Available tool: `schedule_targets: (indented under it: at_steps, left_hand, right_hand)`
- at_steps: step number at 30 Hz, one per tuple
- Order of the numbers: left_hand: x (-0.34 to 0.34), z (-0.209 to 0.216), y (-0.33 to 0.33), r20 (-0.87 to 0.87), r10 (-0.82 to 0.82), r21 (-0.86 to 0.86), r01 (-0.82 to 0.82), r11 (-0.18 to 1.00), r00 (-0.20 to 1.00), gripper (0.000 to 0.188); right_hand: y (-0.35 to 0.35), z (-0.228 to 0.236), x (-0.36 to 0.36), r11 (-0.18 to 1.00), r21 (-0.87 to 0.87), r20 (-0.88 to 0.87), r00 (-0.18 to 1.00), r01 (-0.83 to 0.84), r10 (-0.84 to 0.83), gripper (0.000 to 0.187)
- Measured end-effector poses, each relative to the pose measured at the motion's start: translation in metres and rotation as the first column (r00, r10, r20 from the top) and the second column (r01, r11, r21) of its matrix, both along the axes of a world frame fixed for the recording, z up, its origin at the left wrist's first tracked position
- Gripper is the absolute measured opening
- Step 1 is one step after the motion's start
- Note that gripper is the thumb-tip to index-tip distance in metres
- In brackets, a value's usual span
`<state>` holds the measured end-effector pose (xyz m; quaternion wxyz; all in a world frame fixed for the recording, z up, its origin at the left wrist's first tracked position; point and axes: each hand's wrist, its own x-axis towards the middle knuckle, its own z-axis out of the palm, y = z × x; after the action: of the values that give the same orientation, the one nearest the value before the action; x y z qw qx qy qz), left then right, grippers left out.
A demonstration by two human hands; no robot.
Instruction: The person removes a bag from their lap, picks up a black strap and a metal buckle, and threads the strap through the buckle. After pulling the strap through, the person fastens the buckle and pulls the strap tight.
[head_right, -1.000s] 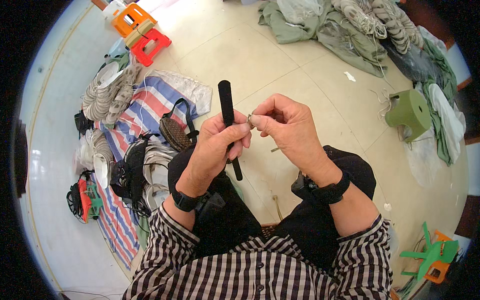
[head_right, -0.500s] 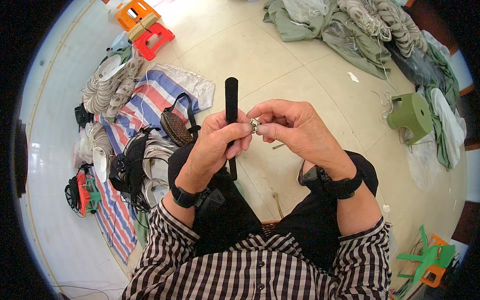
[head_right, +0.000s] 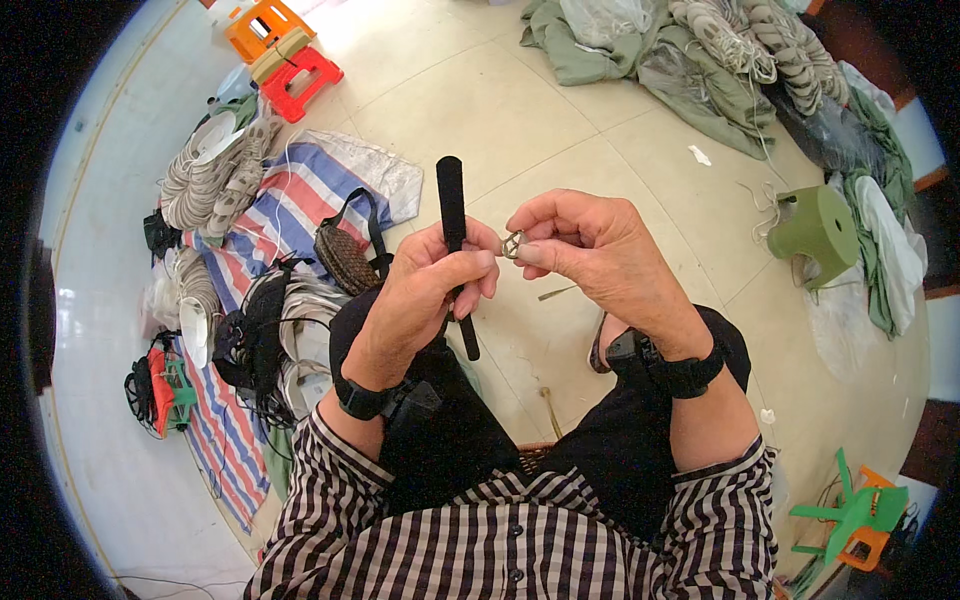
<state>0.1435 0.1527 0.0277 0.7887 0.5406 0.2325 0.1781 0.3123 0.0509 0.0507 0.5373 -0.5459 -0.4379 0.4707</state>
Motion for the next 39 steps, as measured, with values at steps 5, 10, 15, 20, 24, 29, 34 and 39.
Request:
schedule_targets:
  at_steps: [5,10,15,20,24,29,34,39]
  left_hand:
    - [-0.001,0.004,0.001,-0.002,-0.015,-0.022,0.015,1.0,1.0,0.012]
    - [0.001,0.005,0.002,0.013,-0.026,-0.03,0.026,0.999,1.0,0.012]
    - [0.002,0.001,-0.001,-0.007,-0.03,0.019,0.03,0.999,1.0,0.017]
    - [0.004,0.005,-0.005,0.006,-0.087,0.018,0.087,0.996,0.996,0.027]
    - [0.002,0.004,-0.007,0.018,-0.136,-0.005,0.136,0.991,0.991,0.028]
    - [0.003,0.005,-0.006,-0.07,-0.223,0.031,0.225,0.974,0.972,0.022]
    - [0.002,0.007,-0.005,-0.196,-0.164,0.1,0.187,0.977,0.967,0.019]
    - [0.001,0.003,-0.006,-0.264,-0.187,0.15,0.232,0.961,0.946,0.02]
  right_hand:
    - [-0.001,-0.001,-0.004,0.999,0.048,0.02,1.0,0.022,-0.023,0.014]
    - [0.0,-0.003,-0.004,0.997,0.068,0.209,0.977,0.028,-0.042,0.015]
    - [0.001,-0.003,-0.004,0.993,0.08,0.178,0.979,0.085,-0.098,0.016]
    - [0.0,0.001,0.004,0.979,0.101,0.027,0.983,0.178,-0.182,0.017]
    - [0.001,0.002,0.008,0.969,0.103,-0.035,0.975,0.224,-0.221,0.017]
    - [0.0,0.0,0.014,0.965,0.1,-0.113,0.966,0.244,-0.233,0.017]
    - [-0.003,0.002,0.015,0.958,0.172,-0.211,0.959,0.228,-0.19,0.019]
    - [0.0,0.001,0.009,0.986,0.125,-0.148,0.985,0.107,-0.088,0.018]
